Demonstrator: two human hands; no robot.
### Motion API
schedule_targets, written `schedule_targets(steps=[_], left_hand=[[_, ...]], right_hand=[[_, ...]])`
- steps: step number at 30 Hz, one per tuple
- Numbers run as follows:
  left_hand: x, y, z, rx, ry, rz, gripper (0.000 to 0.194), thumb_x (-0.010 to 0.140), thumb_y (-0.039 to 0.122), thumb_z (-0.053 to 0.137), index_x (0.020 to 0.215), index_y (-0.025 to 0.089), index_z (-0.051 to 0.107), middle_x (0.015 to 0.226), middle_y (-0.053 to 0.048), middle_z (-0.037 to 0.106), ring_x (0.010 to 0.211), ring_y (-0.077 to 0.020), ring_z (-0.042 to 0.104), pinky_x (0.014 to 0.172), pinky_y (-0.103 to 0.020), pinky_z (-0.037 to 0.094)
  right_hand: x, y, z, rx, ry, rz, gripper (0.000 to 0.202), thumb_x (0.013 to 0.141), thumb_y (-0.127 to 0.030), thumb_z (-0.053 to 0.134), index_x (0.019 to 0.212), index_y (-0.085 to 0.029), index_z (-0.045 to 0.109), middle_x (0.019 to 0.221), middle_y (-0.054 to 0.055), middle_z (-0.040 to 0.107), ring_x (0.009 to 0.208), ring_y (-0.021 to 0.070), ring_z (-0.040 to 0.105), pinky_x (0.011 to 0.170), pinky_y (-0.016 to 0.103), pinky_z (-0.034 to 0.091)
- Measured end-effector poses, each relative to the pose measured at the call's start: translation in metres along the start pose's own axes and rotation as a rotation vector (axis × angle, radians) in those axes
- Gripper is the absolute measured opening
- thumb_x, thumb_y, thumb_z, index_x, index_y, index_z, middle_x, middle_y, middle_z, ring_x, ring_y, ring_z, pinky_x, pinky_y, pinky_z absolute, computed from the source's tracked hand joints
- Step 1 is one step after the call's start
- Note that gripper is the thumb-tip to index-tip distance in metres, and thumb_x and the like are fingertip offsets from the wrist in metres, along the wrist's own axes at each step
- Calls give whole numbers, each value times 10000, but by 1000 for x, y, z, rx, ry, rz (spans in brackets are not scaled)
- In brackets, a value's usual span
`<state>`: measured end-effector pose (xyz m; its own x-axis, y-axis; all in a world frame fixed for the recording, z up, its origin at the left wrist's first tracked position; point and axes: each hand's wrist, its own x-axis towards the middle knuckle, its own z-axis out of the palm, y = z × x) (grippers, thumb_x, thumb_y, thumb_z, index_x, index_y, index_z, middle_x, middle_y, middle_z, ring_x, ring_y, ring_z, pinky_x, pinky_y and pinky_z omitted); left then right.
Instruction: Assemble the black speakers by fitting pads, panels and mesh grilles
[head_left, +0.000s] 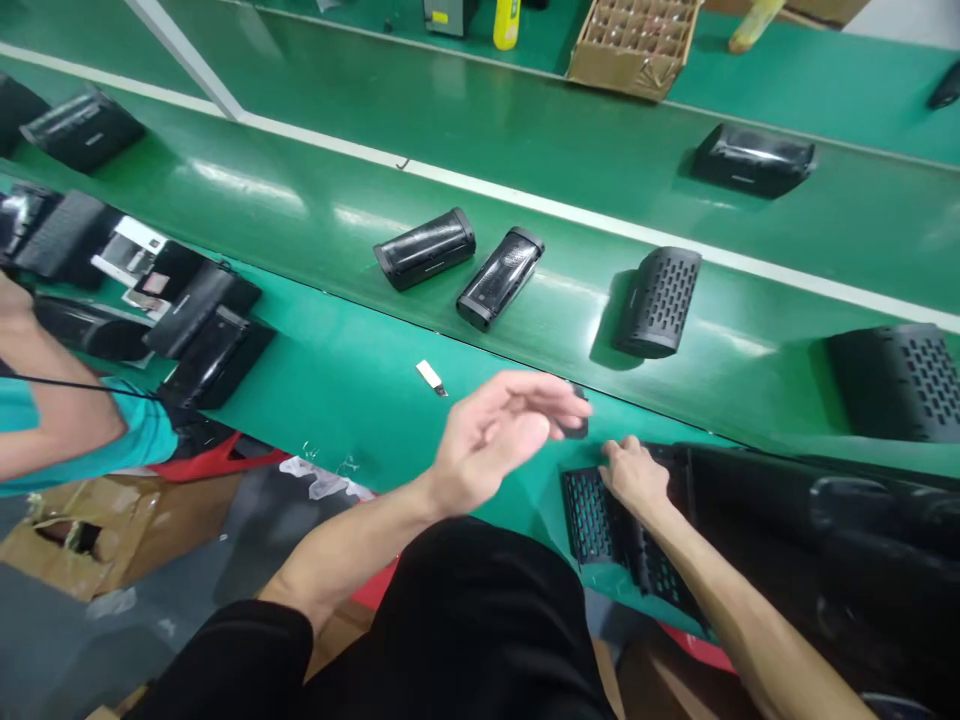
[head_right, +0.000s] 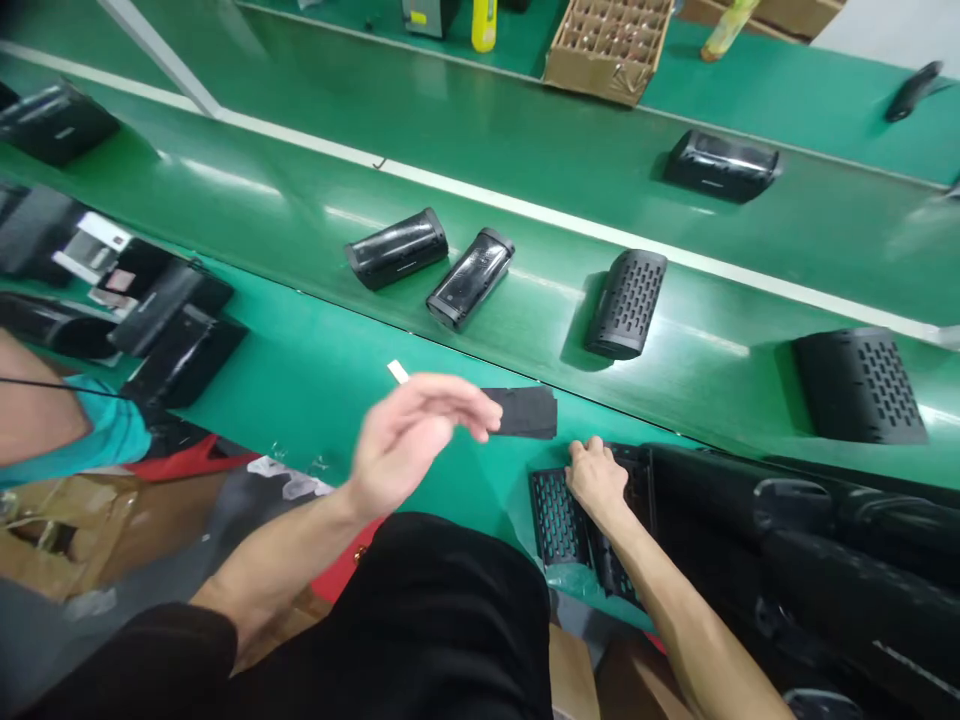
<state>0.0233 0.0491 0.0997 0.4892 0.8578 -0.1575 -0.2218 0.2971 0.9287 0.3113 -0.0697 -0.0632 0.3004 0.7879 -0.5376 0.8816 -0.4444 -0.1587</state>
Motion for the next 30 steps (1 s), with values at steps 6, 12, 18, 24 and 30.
schedule_targets(steps=[6,12,18,24,30], left_hand=[[0,-127,-24,388,58,-329,193,936,343,616,1000,177,692,831,-34,746,708,-151,655,688,-286,518],[8,-164,-48,868,221,-442,168,997,315,571,1002,221,711,974,-34,792,891,-190,724,822,-303,524],[74,-160,-54,1020,241,-449,158,1014,370,605,1023,263,720,1024,-30,806,1002,-229,728,861,-325,504],[86,-172,-46,1156,119,-460,327,1005,539,629,1148,248,673,1125,-86,780,1068,-278,722,922,-378,490],[87,-181,-46,1231,27,-447,390,1008,595,605,1175,244,637,1155,-95,760,1085,-281,718,909,-380,476]], right_hand=[[2,-17,-15,-344,-136,-141,143,914,-179,628,871,-177,764,1124,220,640,1052,365,615,717,376,479],[1,-95,6,-230,-175,-366,131,951,-151,619,947,-200,741,968,121,712,916,268,695,805,342,467],[26,-155,25,44,-78,-426,201,1014,-421,620,1020,-244,716,1068,66,723,964,218,692,818,286,476],[61,-111,28,196,110,-71,361,1039,-472,468,1049,-193,697,1007,119,711,884,267,662,734,346,447],[65,-86,34,371,91,-74,391,994,-478,481,1000,-214,769,883,80,760,841,258,694,768,336,463]])
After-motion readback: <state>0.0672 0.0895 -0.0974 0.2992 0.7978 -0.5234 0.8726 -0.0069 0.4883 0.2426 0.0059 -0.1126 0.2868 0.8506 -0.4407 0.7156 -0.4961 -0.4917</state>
